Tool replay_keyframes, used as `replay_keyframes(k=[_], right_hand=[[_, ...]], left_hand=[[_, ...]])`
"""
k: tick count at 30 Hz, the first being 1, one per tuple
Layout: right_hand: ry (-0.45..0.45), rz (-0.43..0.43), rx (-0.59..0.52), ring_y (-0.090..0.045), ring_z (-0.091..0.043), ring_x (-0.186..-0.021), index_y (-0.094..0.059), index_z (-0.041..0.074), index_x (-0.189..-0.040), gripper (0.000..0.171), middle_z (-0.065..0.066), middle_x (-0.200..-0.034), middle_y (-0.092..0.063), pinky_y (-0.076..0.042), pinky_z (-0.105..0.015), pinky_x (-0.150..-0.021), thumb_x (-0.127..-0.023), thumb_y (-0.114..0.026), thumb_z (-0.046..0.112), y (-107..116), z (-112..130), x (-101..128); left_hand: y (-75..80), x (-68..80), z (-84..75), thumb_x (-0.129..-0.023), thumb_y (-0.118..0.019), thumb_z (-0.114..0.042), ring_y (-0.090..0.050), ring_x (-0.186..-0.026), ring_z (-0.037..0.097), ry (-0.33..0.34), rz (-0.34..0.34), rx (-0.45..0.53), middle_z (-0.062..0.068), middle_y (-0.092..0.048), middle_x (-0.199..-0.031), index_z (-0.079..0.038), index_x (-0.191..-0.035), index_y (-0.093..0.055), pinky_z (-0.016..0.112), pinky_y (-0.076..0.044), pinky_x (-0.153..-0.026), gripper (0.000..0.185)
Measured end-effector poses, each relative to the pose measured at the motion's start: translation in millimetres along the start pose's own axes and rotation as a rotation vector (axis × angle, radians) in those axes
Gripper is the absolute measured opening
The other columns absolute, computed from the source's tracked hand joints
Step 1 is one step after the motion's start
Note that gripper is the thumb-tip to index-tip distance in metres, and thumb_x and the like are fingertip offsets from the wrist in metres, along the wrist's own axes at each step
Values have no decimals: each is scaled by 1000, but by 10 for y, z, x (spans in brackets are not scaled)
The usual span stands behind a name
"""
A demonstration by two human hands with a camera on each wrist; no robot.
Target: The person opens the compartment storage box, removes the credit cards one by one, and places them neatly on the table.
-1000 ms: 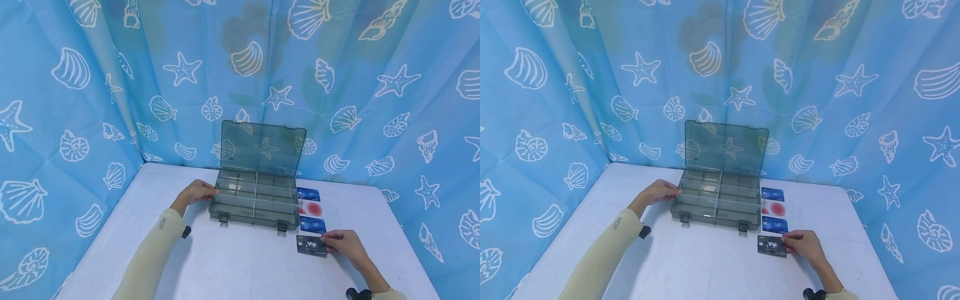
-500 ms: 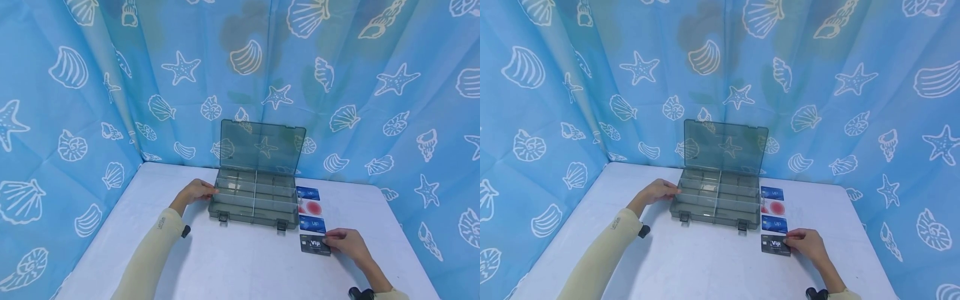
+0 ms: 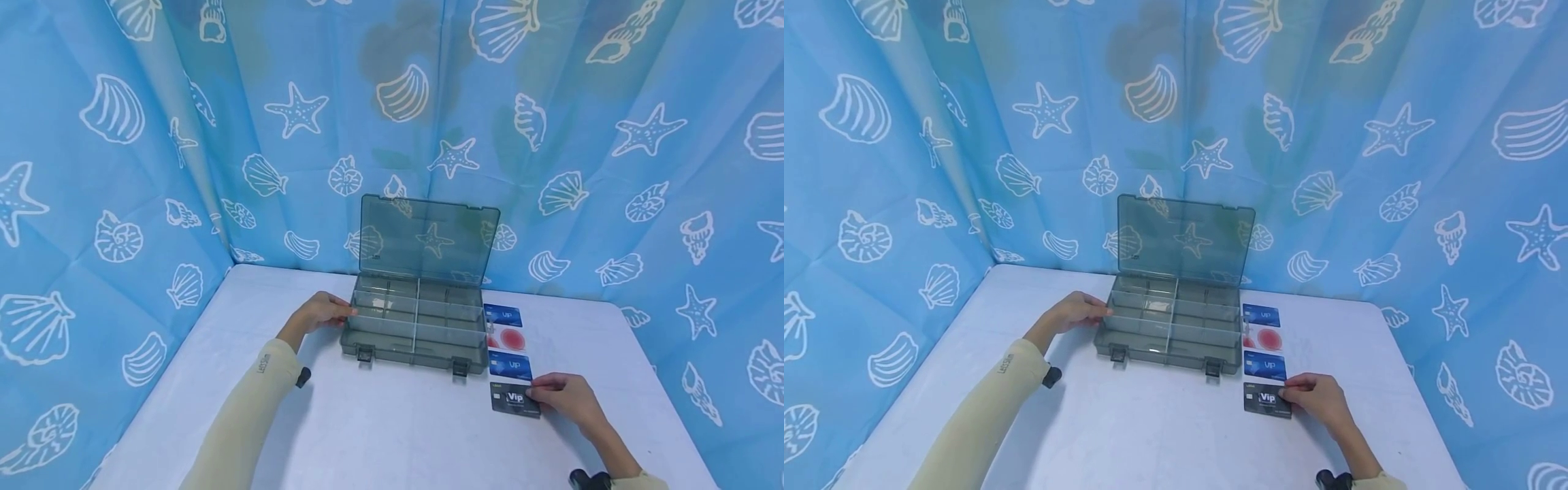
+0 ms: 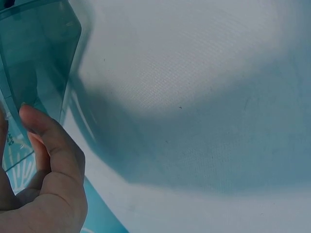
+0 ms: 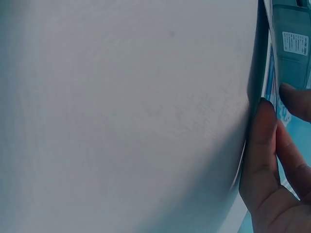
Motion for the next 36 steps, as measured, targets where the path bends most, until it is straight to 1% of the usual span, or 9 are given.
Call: replay_keyframes(k=[6,13,20,23,25,27,30,32,36], right_hand=[[8,-7,-9,-61,-21,-84,-68,-2,-107,36,-14,-101,-67,-56,-29,-68,-82,-78,22,13,-10,11],[12,-12,-12,-62,-21,-84,-69,-2,-107,32,-15,-102,-67,-56,-29,-69,-86,-75,21,14,0,21],[-6,-40,-29,-64,-17,-75,-68,-5,-107,26,-12,-94,-68,-54,-23,-60,-92,-65,16,35,-3,23],[-5,-69,-15,-63,-18,-74,-67,-4,-109,28,-12,-94,-67,-53,-21,-58,-93,-65,19,50,-3,24],[37,-77,37,-61,-19,-75,-68,-3,-109,32,-12,-94,-67,-53,-23,-58,-90,-70,22,43,48,30],[112,-63,129,-58,-20,-76,-69,1,-108,36,-10,-95,-66,-52,-25,-59,-84,-77,26,6,141,44],[245,-2,275,-53,-20,-79,-71,6,-109,47,-7,-94,-61,-52,-29,-64,-72,-87,30,-102,306,76],[304,45,339,-51,-20,-80,-71,8,-110,53,-5,-94,-57,-51,-30,-67,-66,-91,31,-171,385,98],[325,97,376,-50,-19,-79,-70,10,-112,58,-4,-93,-54,-50,-31,-69,-62,-93,30,-238,416,110]], left_hand=[[-15,14,-17,-83,-80,-24,-62,-89,22,6,18,16,12,-62,-107,1,-119,-59,29,-55,-78,49],[-2,-12,6,-81,-82,-24,-63,-88,22,11,5,22,13,-62,-107,-1,-116,-60,29,-55,-77,48],[-19,-4,-3,-82,-81,-24,-63,-86,22,1,6,30,13,-63,-106,0,-116,-60,30,-55,-76,46],[-23,8,-17,-82,-81,-23,-62,-87,22,-3,8,24,13,-62,-106,0,-116,-60,29,-55,-75,46],[-31,14,-27,-82,-80,-23,-62,-87,22,-5,15,22,13,-62,-107,1,-116,-60,29,-55,-75,45],[-33,23,-37,-83,-80,-22,-62,-87,22,-8,20,16,13,-62,-107,1,-116,-60,29,-55,-75,45],[-22,25,-36,-83,-80,-22,-62,-88,23,-8,16,14,14,-61,-107,1,-116,-60,30,-55,-76,45],[-13,25,-35,-83,-80,-22,-62,-88,23,-10,13,14,14,-61,-107,1,-116,-60,30,-55,-76,45],[-6,33,-33,-83,-80,-22,-63,-90,23,-12,18,20,14,-61,-109,2,-117,-59,31,-55,-78,46]])
Point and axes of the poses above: each hand's wrist, its own x-axis away from the middle knuckle, its own y-axis out of the back of the hand, z = x × y, the point moved 8 cm from there along -x, towards the middle knuckle
